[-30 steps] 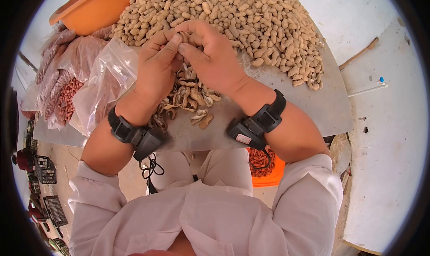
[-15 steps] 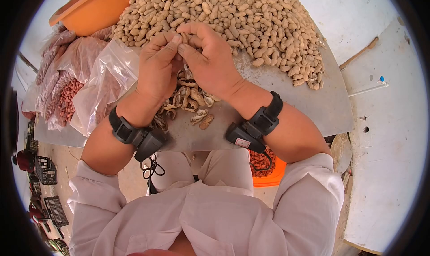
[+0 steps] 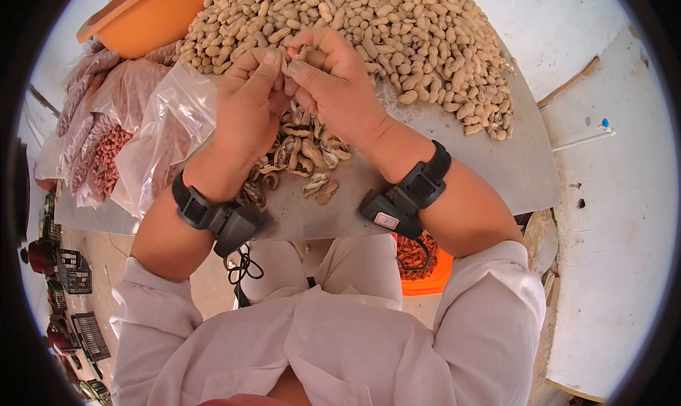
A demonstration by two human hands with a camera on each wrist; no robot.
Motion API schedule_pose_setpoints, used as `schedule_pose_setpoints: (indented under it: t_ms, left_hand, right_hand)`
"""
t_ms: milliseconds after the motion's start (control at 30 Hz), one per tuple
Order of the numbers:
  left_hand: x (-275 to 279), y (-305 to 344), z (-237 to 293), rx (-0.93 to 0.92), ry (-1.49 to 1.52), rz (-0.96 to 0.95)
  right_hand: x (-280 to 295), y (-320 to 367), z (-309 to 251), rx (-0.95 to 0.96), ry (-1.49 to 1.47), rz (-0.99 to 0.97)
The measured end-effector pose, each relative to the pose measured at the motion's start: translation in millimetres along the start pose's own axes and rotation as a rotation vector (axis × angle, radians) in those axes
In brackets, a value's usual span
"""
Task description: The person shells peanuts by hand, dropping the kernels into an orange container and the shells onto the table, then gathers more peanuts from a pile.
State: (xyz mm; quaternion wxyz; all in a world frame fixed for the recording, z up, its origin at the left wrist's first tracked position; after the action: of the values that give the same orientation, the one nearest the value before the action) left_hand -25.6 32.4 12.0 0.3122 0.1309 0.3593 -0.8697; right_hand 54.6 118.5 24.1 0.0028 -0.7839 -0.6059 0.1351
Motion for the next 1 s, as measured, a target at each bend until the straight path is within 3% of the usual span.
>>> schedule_pose_setpoints:
  t_ms: [167,267,367,667,767,867,967,1000]
  left_hand:
    - [0,0,9,-0.167,-0.366,-0.11]
    - [-11,5,13,-0.186,-0.28,-0.141]
    - [-12,4,14,-0.138,-0.253,-0.171]
    - [-4,2,5,0.003,-0.105,-0.263]
    - [-4,3,4,0.113,-0.013,-0.105]
    - [-2,0,-1,0.141,-0.027,-0.075]
    - [0,2,-7,0.301,0.173,0.028]
    - [1,3,-9,0.337,0.226,0.037]
  right_hand:
    - [4,-1,5,-0.007,-0.221,0.016]
    - [9,-2,2,-0.051,-0.281,0.012]
    - [11,-3,3,-0.074,-0.318,-0.049]
    - [15,0,-9,-0.08,-0.261,0.079]
    - [17,-3,-11,-0.045,-0.222,0.056]
    - [17,-3,-14,-0.007,-0.091,0.055]
    - [18,-2,-19,-0.023,0.33,0.078]
    - [17,-2,-21,0.099,0.53,0.103]
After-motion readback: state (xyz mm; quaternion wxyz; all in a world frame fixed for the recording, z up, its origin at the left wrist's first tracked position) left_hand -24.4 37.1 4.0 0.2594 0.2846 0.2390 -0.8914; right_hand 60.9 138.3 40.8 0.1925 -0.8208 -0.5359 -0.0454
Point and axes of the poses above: each hand's wrist, its own y-axis away from the middle knuckle, its own x-axis out of the back of the hand, z = x × y, the point moved 4 cm from there along -y, towards the middle knuckle, and after that the axes turned 15 degrees about -x, right-handed, at the moved point
